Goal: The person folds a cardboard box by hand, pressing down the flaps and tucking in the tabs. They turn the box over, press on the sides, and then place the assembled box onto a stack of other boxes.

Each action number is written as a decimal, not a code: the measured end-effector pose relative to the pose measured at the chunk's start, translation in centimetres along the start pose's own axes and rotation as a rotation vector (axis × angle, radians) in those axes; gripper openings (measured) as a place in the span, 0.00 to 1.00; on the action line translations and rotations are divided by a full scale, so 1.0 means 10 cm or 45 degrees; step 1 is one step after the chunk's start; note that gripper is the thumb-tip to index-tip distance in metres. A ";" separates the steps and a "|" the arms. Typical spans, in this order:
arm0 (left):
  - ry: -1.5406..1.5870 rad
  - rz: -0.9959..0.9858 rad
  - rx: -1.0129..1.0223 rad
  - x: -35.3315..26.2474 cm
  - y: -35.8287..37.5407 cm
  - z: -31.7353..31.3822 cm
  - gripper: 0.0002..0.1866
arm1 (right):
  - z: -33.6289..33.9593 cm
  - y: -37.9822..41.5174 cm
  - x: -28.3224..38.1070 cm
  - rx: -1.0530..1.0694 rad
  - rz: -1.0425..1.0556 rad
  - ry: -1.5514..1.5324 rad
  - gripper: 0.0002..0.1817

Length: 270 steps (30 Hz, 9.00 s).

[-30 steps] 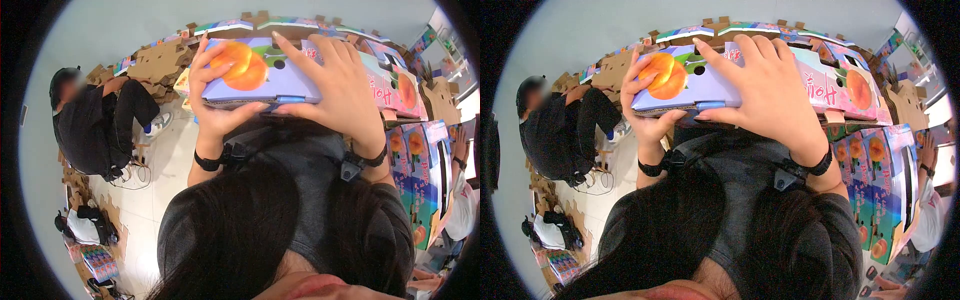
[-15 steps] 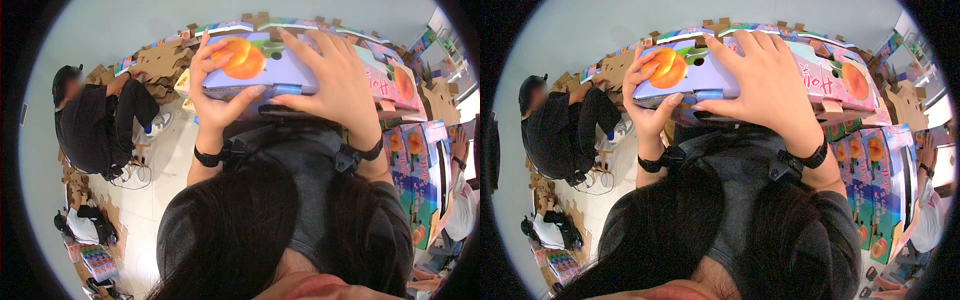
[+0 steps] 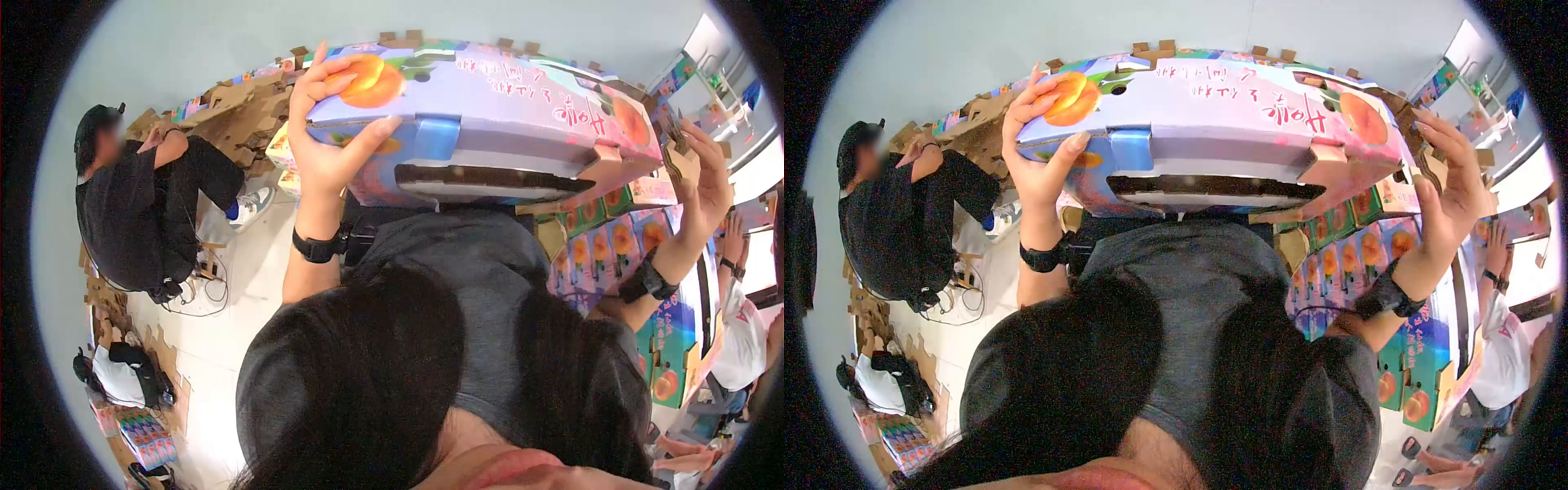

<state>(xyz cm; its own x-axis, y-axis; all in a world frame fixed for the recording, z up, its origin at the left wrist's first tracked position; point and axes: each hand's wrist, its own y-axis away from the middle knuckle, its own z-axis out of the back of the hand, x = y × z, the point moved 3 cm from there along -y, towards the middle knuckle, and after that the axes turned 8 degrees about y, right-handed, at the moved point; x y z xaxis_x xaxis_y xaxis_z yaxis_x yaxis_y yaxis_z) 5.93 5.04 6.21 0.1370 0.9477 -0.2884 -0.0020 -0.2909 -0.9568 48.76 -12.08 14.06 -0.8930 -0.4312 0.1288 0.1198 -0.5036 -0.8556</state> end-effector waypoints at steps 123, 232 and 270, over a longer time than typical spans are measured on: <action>0.563 1.428 -0.357 0.67 1.64 1.28 0.42 | -1.55 1.52 -0.92 0.546 -0.941 -1.221 0.55; -1.259 0.534 0.292 0.11 0.73 0.70 0.46 | -1.51 1.51 -0.44 0.614 -1.172 -0.614 0.48; -0.683 0.446 0.920 -0.02 0.89 -0.22 0.41 | -1.56 0.34 0.48 0.550 0.066 0.135 0.53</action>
<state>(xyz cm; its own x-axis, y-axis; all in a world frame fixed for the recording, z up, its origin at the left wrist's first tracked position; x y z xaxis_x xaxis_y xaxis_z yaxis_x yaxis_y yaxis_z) 8.05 1.98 -2.18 -0.4575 0.8087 -0.3696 -0.5904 -0.5871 -0.5539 38.11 -4.19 3.90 -0.9179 -0.3964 0.0204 0.3155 -0.7597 -0.5686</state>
